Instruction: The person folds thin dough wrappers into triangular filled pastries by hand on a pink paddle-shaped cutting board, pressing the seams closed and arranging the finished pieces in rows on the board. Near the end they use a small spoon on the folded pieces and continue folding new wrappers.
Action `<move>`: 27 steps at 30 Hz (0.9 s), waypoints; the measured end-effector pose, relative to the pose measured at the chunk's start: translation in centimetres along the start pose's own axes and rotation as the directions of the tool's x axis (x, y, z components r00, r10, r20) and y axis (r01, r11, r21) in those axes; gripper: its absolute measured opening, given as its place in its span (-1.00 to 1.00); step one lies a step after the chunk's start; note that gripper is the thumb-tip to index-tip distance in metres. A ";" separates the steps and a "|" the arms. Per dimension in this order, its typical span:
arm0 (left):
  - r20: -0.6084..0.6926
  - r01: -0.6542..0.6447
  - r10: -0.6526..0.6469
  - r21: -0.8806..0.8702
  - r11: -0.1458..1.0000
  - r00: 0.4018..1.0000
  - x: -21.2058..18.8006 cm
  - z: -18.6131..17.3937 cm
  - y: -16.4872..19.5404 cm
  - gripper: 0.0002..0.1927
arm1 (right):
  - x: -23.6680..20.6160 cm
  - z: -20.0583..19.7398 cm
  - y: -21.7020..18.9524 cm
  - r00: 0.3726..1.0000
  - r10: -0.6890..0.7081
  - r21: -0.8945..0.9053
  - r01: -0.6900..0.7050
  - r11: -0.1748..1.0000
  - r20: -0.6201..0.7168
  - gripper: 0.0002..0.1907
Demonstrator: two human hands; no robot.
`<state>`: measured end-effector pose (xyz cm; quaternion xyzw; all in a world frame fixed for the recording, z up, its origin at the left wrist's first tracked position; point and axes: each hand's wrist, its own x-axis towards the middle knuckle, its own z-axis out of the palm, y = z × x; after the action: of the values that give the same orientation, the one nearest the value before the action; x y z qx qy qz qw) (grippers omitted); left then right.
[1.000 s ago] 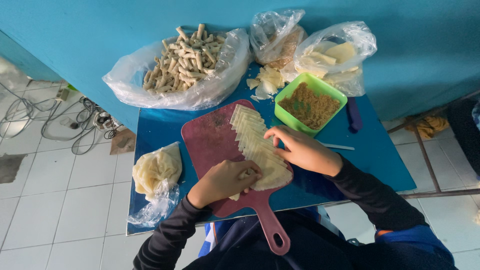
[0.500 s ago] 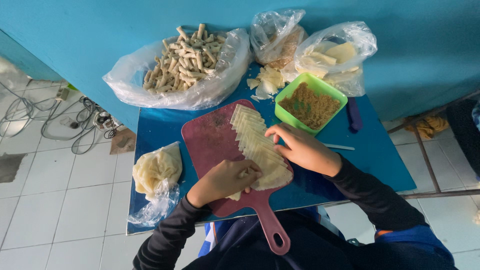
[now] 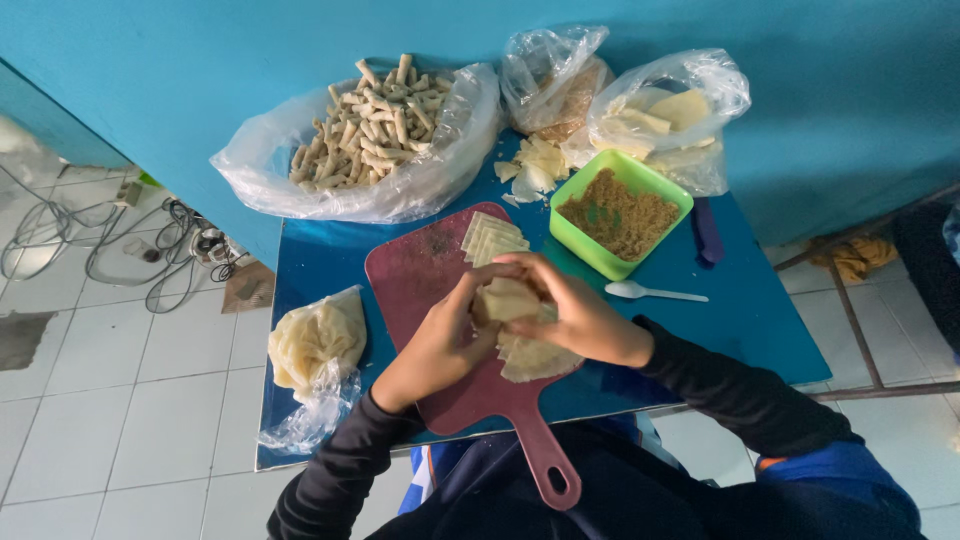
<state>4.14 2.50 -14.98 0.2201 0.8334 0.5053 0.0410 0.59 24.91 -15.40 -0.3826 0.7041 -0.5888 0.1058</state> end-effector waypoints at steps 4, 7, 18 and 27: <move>-0.170 -0.310 0.301 -0.027 0.950 0.938 0.3 1.7 -1.7 -0.32 | -0.9 -0.3 0.9 0.987 -0.107 -0.274 0.071 0.959 -0.118 -0.27; -0.209 -0.233 0.207 -0.107 0.967 0.956 0.4 2.3 -3.1 -0.32 | -1.5 0.1 0.8 0.969 -0.212 -0.401 0.145 0.904 -0.129 -0.33; 0.132 0.219 -0.175 -0.566 0.795 0.976 -0.6 2.3 -4.7 -0.59 | -2.3 0.9 1.2 0.927 -0.361 -0.517 0.262 0.815 -0.100 -0.49; 0.056 0.075 -0.053 -0.542 0.837 0.997 -0.7 2.4 -4.2 -0.69 | -2.8 0.7 1.4 0.931 -0.340 -0.594 0.200 0.779 -0.133 -0.63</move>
<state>4.14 2.53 -19.89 0.1811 0.6619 0.7148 0.1347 2.40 26.28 -17.69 -0.4225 0.7924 -0.4003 -0.1828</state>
